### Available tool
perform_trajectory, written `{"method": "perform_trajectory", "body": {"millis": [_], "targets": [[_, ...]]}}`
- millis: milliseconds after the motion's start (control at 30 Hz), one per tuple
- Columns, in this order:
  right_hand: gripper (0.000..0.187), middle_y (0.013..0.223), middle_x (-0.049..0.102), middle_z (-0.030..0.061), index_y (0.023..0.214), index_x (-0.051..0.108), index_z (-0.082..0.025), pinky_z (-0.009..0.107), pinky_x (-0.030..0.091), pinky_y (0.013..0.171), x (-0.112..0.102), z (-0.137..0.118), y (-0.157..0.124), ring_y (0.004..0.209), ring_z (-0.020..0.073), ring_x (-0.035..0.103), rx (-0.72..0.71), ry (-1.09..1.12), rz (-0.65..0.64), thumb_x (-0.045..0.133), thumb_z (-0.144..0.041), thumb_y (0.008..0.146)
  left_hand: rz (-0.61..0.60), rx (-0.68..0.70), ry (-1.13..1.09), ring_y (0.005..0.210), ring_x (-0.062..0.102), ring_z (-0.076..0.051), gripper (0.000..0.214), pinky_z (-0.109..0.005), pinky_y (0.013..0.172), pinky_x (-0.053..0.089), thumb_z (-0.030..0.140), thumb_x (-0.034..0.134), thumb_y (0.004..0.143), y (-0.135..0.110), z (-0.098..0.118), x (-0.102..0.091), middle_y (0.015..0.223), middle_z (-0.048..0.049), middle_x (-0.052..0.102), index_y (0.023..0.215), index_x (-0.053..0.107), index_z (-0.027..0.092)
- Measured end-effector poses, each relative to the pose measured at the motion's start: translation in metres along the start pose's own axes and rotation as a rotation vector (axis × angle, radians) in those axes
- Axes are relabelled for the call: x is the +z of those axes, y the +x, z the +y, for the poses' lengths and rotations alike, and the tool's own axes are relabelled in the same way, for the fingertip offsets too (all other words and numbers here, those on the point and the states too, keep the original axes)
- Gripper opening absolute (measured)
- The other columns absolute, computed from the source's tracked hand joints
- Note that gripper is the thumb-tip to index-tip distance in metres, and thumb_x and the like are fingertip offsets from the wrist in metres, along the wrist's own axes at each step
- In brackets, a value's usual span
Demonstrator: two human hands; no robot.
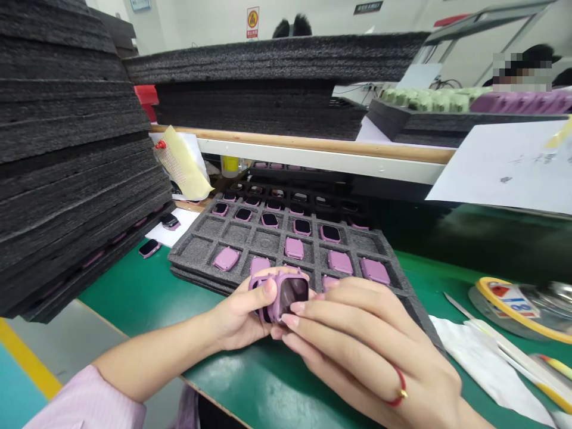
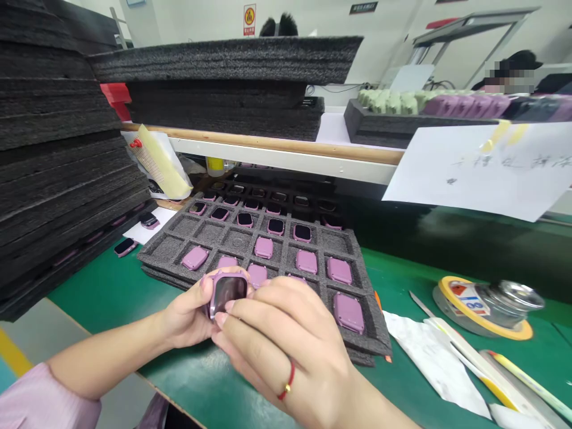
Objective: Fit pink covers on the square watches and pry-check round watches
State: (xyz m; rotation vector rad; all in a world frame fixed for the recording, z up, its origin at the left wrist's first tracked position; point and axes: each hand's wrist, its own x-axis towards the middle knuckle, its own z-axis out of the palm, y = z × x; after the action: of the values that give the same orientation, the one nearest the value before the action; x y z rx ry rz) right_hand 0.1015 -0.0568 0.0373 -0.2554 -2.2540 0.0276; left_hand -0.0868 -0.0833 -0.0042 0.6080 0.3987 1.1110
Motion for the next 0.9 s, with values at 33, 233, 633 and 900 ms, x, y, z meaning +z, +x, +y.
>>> {"method": "perform_trajectory", "body": {"millis": [33, 233, 633, 900], "targets": [[0.031, 0.089, 0.076, 0.0027, 0.117, 0.065, -0.020, 0.037, 0.056, 0.077, 0.003, 0.000, 0.002, 0.080, 0.0202, 0.067, 0.018, -0.023, 0.023, 0.074, -0.016, 0.087, -0.004, 0.017, 0.018, 0.054, 0.058, -0.007, 0.049, -0.013, 0.043, 0.042, 0.047, 0.087, 0.070, 0.000, 0.000, 0.001, 0.082, -0.0036, 0.068, 0.102, 0.067, 0.016], [0.046, 0.082, 0.064, 0.0018, 0.130, 0.057, -0.018, 0.032, 0.054, 0.068, 0.017, 0.004, 0.002, 0.073, 0.0163, 0.059, 0.263, 0.169, -0.027, 0.074, -0.029, 0.088, 0.070, 0.053, 0.104, 0.067, 0.061, -0.009, 0.044, -0.014, 0.052, 0.043, 0.042, 0.089, 0.069, 0.004, -0.006, 0.001, 0.080, -0.0035, 0.067, 0.095, 0.068, 0.014], [0.046, 0.110, 0.071, 0.0085, 0.126, 0.058, -0.020, 0.037, 0.055, 0.089, 0.015, 0.014, 0.001, 0.101, 0.0219, 0.066, 0.229, 0.150, 0.011, 0.075, -0.021, 0.083, 0.024, -0.088, -0.021, 0.075, 0.074, -0.016, 0.056, -0.011, 0.043, 0.043, 0.059, 0.084, 0.067, 0.003, -0.001, 0.004, 0.088, -0.0083, 0.074, 0.097, 0.074, 0.012], [0.033, 0.106, 0.075, 0.0091, 0.110, 0.068, -0.020, 0.042, 0.059, 0.085, 0.023, 0.064, 0.027, 0.093, 0.0256, 0.072, 0.726, 0.240, -0.001, 0.068, -0.041, 0.085, -0.024, -0.171, -0.021, 0.086, 0.078, -0.022, 0.045, -0.014, 0.052, 0.049, 0.037, 0.089, 0.070, 0.005, -0.006, 0.004, 0.101, -0.0105, 0.077, 0.104, 0.068, 0.017]]}}
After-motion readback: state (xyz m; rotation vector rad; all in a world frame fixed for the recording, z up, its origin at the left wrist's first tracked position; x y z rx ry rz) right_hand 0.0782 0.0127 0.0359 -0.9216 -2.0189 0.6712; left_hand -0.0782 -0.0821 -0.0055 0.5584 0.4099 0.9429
